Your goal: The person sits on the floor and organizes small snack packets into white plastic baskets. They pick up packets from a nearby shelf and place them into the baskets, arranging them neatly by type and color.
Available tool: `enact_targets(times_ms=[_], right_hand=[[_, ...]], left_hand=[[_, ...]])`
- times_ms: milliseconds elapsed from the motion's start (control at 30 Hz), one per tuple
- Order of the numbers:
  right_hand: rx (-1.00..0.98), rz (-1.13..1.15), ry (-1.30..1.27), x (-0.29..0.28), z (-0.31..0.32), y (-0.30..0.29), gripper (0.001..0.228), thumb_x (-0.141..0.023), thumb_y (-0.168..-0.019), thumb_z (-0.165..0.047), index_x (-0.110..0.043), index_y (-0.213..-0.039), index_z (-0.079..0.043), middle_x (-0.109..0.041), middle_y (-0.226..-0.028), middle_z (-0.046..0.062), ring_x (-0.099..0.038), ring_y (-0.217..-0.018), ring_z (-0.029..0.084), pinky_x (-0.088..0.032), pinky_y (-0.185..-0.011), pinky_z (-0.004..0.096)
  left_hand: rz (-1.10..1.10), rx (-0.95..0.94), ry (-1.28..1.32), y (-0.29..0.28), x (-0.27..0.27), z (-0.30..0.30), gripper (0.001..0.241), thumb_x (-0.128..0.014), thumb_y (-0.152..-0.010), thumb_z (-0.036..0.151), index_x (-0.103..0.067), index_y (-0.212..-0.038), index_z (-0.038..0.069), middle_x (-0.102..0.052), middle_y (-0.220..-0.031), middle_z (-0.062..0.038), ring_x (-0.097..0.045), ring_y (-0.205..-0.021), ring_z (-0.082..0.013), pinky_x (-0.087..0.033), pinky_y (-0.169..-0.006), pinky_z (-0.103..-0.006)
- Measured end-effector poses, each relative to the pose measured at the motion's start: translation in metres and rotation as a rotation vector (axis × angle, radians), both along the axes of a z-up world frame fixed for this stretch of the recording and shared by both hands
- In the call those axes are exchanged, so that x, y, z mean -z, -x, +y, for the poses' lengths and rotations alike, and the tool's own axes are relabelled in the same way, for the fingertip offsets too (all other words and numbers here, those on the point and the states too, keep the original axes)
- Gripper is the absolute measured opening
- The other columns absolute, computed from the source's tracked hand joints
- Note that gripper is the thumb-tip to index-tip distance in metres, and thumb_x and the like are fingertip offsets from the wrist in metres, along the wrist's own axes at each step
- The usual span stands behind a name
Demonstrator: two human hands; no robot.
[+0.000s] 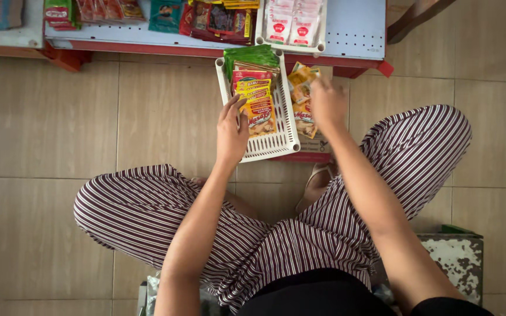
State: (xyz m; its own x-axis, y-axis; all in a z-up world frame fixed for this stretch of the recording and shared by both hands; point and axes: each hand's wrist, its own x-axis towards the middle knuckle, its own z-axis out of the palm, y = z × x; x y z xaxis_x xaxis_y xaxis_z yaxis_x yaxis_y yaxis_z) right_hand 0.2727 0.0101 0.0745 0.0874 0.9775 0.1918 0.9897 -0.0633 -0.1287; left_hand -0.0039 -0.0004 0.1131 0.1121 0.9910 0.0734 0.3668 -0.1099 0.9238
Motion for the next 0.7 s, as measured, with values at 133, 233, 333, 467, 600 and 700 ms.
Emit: enact_targets(times_ms=[133,233,333,467,600,700], right_hand=[[0.025,0.458,-0.218,-0.024,0.007,-0.012,0.015,-0.060,-0.110,-0.012,-0.064,-0.113,0.002,-0.067,-0.103,0.016,-0.064,-0.087,0.031,-0.051,-0.080,0.041],[0.094,0.983,0.013,-0.026,0.005,-0.006,0.024,-0.062,-0.114,-0.021,-0.068,-0.114,0.002,-0.059,-0.095,0.008,-0.050,-0.082,0.021,-0.042,-0.075,0.035],[0.005,1.346,0.169,-0.023,-0.002,0.013,0.028,-0.063,-0.109,-0.026,-0.068,-0.121,-0.002,-0.062,-0.115,-0.003,-0.055,-0.101,0.008,-0.046,-0.089,0.026],[-0.093,1.395,0.355,-0.034,-0.016,0.042,0.032,-0.064,-0.106,-0.030,-0.069,-0.123,-0.002,-0.071,-0.111,0.000,-0.061,-0.101,0.005,-0.052,-0.089,0.023],[-0.120,1.519,0.476,-0.054,-0.021,0.056,0.035,-0.070,-0.099,-0.028,-0.067,-0.126,-0.005,-0.071,-0.112,-0.003,-0.062,-0.100,0.004,-0.051,-0.089,0.021],[-0.114,1.513,0.496,-0.055,-0.021,0.060,0.035,-0.079,-0.090,-0.023,-0.069,-0.118,-0.005,-0.074,-0.106,-0.003,-0.066,-0.092,0.006,-0.054,-0.085,0.022]], left_hand=[[0.009,0.014,-0.191,0.000,-0.002,0.001,0.032,-0.059,-0.100,0.002,-0.065,-0.132,0.001,-0.063,-0.139,-0.019,-0.061,-0.129,-0.0371,-0.052,-0.101,-0.0408],[-0.049,0.021,-0.064,-0.001,-0.007,0.002,0.030,-0.066,-0.101,0.010,-0.067,-0.130,0.002,-0.070,-0.131,-0.017,-0.069,-0.114,-0.0299,-0.055,-0.093,-0.0371],[-0.301,0.026,0.185,-0.004,-0.011,0.004,0.038,-0.070,-0.099,0.019,-0.064,-0.132,0.001,-0.073,-0.123,-0.011,-0.072,-0.104,-0.0169,-0.059,-0.083,-0.0298],[-0.503,0.028,0.339,-0.003,-0.010,0.008,0.047,-0.077,-0.094,0.019,-0.061,-0.131,-0.006,-0.077,-0.104,-0.010,-0.069,-0.088,-0.0072,-0.058,-0.074,-0.0236],[-0.528,0.035,0.360,0.003,-0.001,0.009,0.035,-0.079,-0.094,0.014,-0.069,-0.118,-0.009,-0.076,-0.097,-0.010,-0.068,-0.083,-0.0085,-0.056,-0.073,-0.0245],[-0.698,0.085,0.319,0.002,0.009,0.010,0.036,-0.080,-0.092,0.012,-0.063,-0.118,-0.006,-0.074,-0.103,-0.008,-0.069,-0.091,-0.0093,-0.058,-0.080,-0.0251]])
